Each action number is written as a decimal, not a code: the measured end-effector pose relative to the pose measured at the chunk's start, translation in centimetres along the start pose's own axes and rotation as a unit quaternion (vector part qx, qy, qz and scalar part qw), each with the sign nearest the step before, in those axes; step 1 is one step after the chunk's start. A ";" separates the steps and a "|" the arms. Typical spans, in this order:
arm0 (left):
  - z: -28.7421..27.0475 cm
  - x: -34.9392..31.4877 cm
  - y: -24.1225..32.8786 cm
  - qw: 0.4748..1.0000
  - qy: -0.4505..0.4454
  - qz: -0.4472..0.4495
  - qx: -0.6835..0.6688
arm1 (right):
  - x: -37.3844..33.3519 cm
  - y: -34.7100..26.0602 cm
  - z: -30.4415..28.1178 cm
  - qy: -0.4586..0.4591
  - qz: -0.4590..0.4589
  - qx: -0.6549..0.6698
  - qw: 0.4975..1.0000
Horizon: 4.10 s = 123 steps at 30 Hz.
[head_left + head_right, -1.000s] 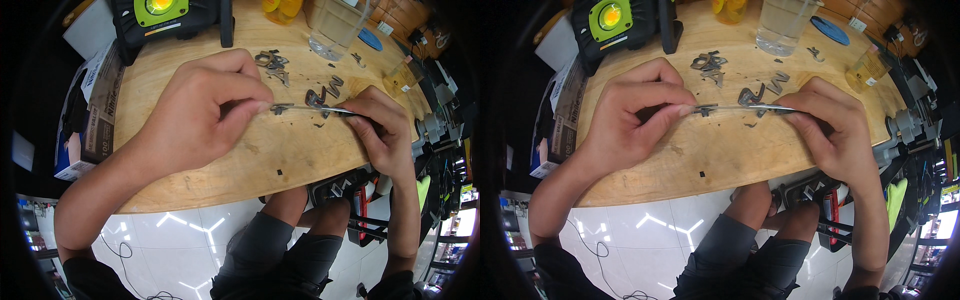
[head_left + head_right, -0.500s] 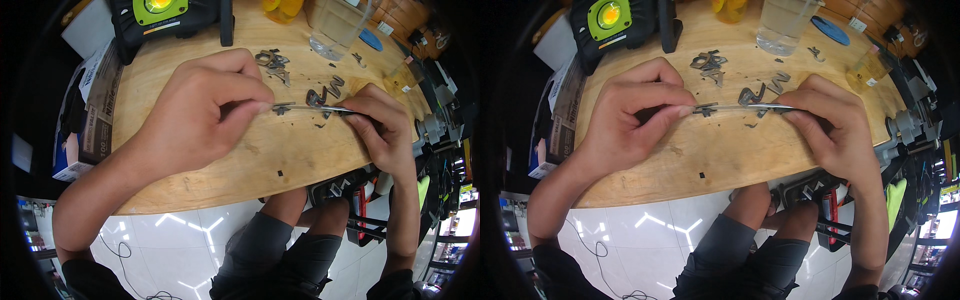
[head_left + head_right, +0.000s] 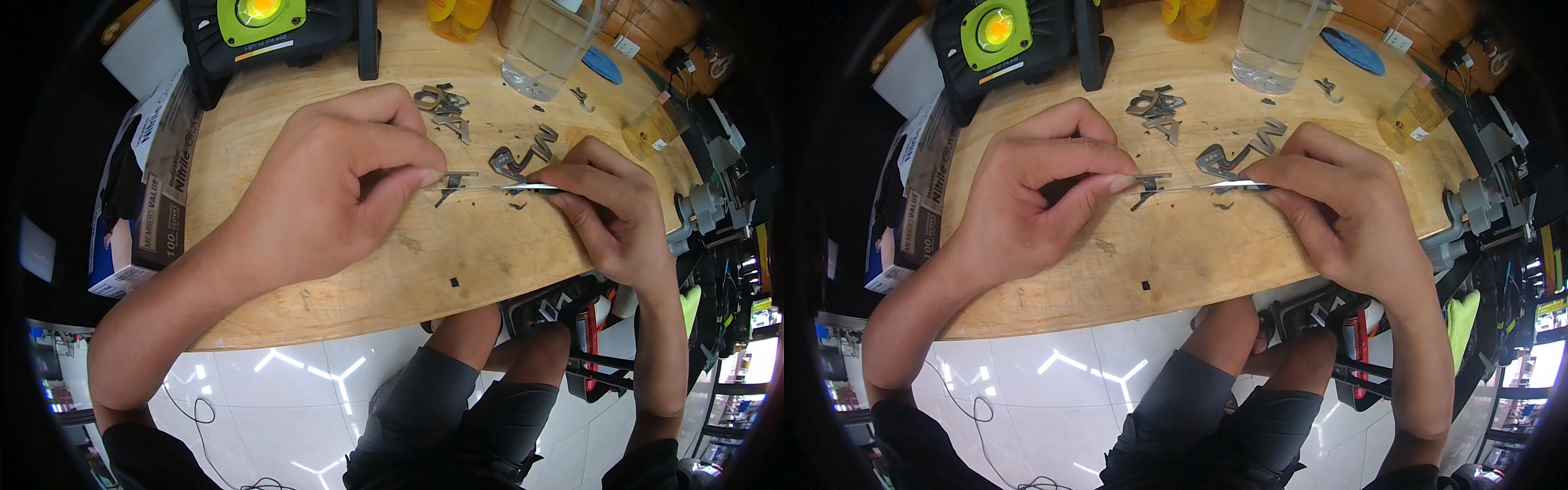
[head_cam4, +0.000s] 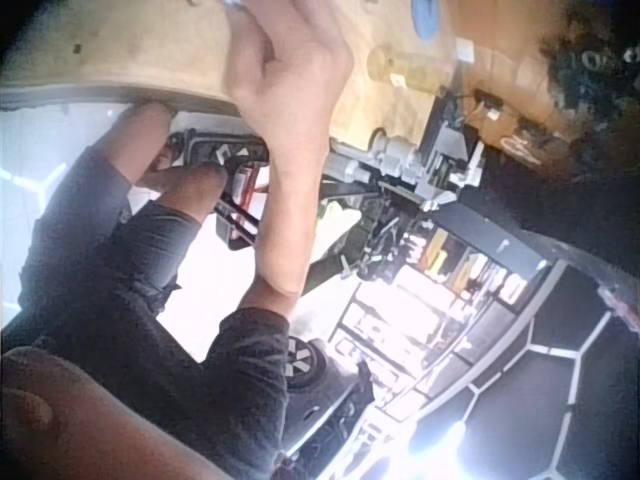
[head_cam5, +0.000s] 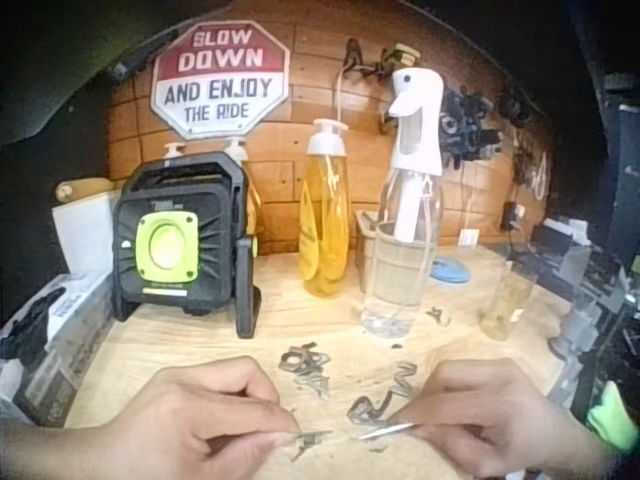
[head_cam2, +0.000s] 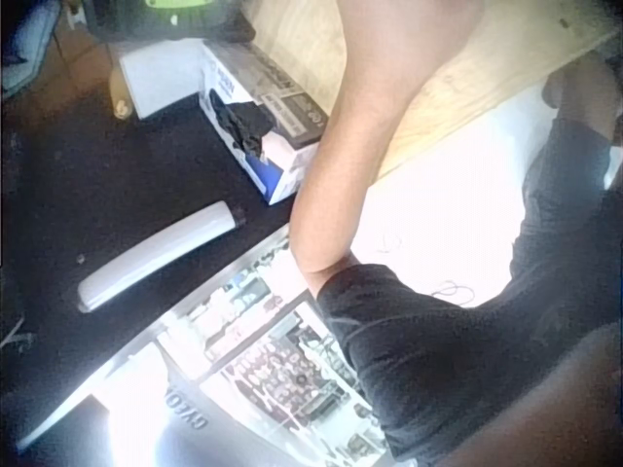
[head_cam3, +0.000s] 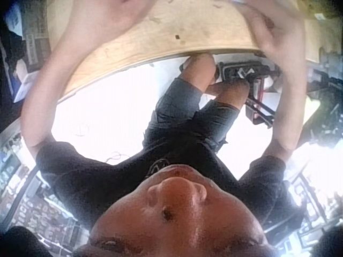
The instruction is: The person uses a metal file to scrape and clean small metal pieces on a wooden workbench. They handle the parts one by one, filing edges and surfaces, then inspecting them by hand. The person continues this process for several pieces, occasionally turning them over to access different sides.
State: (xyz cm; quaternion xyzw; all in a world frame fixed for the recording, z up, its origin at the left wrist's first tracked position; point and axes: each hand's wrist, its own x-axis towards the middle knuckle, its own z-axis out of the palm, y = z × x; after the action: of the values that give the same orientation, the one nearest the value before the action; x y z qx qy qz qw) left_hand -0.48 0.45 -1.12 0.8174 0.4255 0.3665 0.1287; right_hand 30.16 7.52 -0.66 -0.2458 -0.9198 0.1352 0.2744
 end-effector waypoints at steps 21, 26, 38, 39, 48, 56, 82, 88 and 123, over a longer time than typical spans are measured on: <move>0.3 0.0 0.1 1.000 0.005 -0.012 -0.013 | -1.6 0.2 -0.9 0.083 -0.017 0.052 0.995; 0.3 0.0 0.2 1.000 0.014 -0.001 -0.013 | -1.2 0.3 -1.0 0.067 -0.014 0.008 0.998; 0.5 0.3 -0.5 0.999 0.018 0.026 0.007 | 0.0 0.9 -0.9 0.042 -0.040 -0.002 0.998; 0.5 0.3 -0.5 1.000 0.016 0.024 0.004 | 0.0 0.9 -0.9 0.042 -0.037 0.001 0.998; 0.4 0.2 -0.5 0.999 0.017 0.035 -0.002 | -0.4 0.7 -0.3 0.043 -0.029 -0.002 0.999; 0.3 0.1 -0.2 1.000 0.012 0.018 -0.003 | -0.4 0.6 0.0 0.049 -0.036 -0.012 0.998; 0.4 0.1 -0.3 1.000 0.015 0.026 0.001 | -1.2 0.0 -0.5 0.069 -0.012 -0.042 0.997; 0.5 0.2 -0.4 1.000 0.015 0.026 -0.006 | -1.0 0.3 -0.3 0.064 -0.009 -0.017 0.998; 0.2 0.1 -0.2 0.999 0.000 0.031 0.010 | -0.8 0.5 -1.0 0.035 -0.016 -0.023 0.999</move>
State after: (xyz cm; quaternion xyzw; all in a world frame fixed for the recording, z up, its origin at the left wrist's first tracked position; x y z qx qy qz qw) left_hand -0.45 0.66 -1.31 0.8313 0.4033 0.3665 0.1093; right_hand 31.49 7.59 -0.41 -0.2423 -0.9164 0.1008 0.3023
